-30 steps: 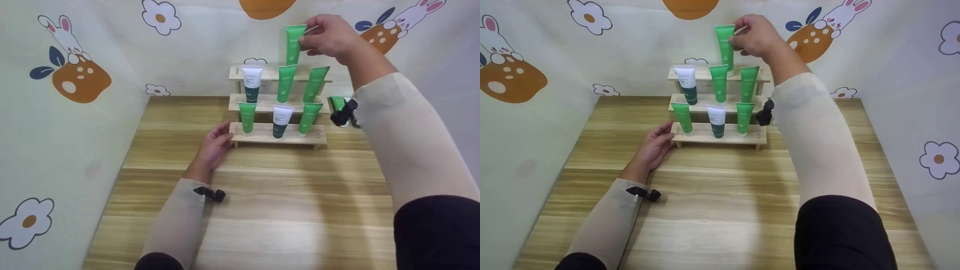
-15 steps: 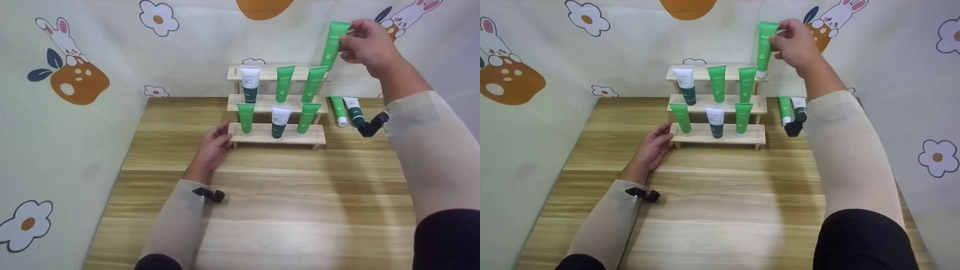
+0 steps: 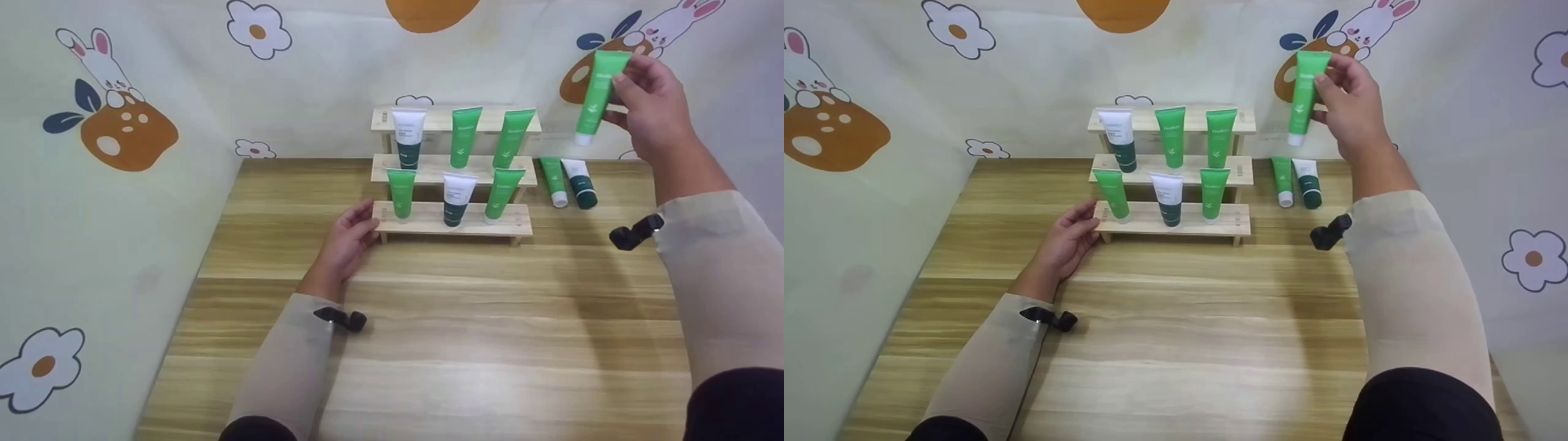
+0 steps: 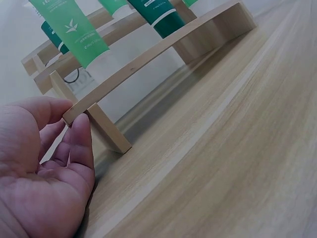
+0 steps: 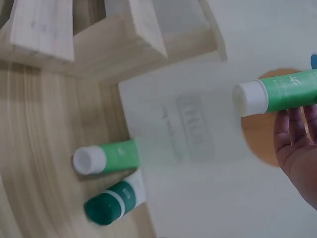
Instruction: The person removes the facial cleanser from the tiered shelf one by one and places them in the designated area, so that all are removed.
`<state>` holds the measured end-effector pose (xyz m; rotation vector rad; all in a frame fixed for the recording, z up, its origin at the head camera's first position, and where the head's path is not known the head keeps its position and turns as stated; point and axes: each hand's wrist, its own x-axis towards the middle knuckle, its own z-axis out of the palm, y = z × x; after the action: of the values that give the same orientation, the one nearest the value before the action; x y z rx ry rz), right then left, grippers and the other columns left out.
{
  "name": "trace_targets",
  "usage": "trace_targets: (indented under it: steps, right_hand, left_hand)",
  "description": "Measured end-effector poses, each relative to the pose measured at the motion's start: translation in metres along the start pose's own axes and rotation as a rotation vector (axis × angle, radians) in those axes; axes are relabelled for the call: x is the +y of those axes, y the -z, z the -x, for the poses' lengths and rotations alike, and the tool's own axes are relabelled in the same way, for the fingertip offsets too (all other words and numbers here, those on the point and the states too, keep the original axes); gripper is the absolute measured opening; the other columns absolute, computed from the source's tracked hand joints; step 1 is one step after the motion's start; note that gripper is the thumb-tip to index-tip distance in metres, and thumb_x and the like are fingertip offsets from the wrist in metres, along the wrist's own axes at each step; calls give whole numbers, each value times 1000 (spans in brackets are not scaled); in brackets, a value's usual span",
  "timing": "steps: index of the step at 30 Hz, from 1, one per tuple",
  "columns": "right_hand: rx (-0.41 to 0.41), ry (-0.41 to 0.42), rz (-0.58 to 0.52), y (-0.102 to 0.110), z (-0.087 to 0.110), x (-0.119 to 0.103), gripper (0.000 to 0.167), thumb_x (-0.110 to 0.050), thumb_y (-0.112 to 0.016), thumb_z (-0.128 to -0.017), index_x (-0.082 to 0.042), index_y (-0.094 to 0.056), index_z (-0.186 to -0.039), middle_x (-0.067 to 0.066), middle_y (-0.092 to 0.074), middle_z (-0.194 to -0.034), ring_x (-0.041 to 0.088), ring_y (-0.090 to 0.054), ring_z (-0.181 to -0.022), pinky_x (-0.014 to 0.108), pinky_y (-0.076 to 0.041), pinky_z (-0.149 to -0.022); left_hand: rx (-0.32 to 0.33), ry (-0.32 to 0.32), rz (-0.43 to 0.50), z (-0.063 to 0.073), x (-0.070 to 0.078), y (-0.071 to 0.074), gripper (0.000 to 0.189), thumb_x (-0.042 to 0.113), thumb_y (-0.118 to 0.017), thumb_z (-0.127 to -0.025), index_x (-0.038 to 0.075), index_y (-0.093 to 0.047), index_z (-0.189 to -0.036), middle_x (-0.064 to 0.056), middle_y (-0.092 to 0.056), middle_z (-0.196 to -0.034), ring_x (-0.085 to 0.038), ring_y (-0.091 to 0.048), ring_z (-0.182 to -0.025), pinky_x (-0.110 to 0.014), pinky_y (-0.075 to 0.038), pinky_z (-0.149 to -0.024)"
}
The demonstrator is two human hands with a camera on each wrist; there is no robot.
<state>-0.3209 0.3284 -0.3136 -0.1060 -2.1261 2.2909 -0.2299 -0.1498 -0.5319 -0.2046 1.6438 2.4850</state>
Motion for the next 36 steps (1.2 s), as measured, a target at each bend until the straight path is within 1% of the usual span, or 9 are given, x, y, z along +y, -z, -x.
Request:
trace_targets:
  steps: [7,16,18,21,23,25,30,32,36]
  right_hand:
    - [94,-112,-27,37,-3,24,67,-31,-83,-94,-36,-50,-153,-4,-57,-132,19,-66,-120,26,-67,-78]
    - [152,-196,46,64,-8,70,62,-34,-77,-99,-37,-45,-152,-6,-55,-131,18,-62,-119,23,-64,-76]
    - [157,-210,93,67,-10,81,62,-35,-75,-101,-37,-44,-154,-6,-54,-130,18,-62,-119,24,-65,-80]
    - [176,-250,183,73,-12,96,62,-39,-71,-103,-39,-42,-157,-8,-53,-127,16,-61,-121,33,-62,-103]
    - [187,-281,251,78,-15,104,62,-44,-67,-104,-41,-40,-159,-10,-52,-127,17,-59,-126,41,-52,-119]
    - [193,-322,310,83,-17,112,64,-50,-64,-104,-44,-37,-161,-11,-49,-132,19,-55,-134,48,-41,-128]
    - [220,-384,360,93,-24,130,63,-53,-59,-105,-47,-35,-163,-11,-36,-156,21,-46,-147,48,-37,-131]
    - [242,-388,355,96,-27,136,62,-52,-59,-105,-47,-37,-163,-12,-39,-153,19,-48,-144,47,-38,-131]
    - [269,-406,369,100,-35,144,61,-54,-58,-105,-47,-37,-163,-13,-49,-133,16,-50,-133,43,-42,-128]
  left_hand:
    - [7,6,13,2,0,1,60,-5,-63,-101,4,-48,-158,-6,-61,-141,-12,-64,-105,-20,-57,-82]
    - [27,18,-3,5,-2,6,60,-4,-65,-100,8,-51,-157,-10,-58,-147,-16,-63,-112,-21,-58,-86]
    - [35,17,-4,5,-2,6,60,-4,-65,-100,7,-51,-157,-8,-59,-144,-15,-63,-110,-20,-58,-85]
    - [42,20,0,5,-2,5,58,-4,-65,-101,7,-52,-156,-6,-59,-140,-12,-62,-106,-20,-57,-83]
    - [44,25,1,4,-2,4,57,-3,-65,-101,7,-52,-155,-5,-60,-140,-12,-63,-105,-20,-57,-83]
    - [42,26,3,3,-2,3,58,-3,-66,-101,7,-52,-156,-6,-60,-142,-12,-63,-106,-20,-58,-83]
    - [34,38,-8,2,-2,2,60,-2,-67,-100,8,-51,-157,-8,-58,-149,-14,-64,-110,-21,-58,-85]
    - [30,37,-19,1,-1,1,60,-2,-67,-100,8,-51,-157,-8,-57,-151,-14,-63,-112,-21,-58,-86]
    - [31,37,-33,1,2,1,60,-1,-68,-100,10,-51,-157,-8,-57,-152,-15,-63,-115,-22,-59,-88]
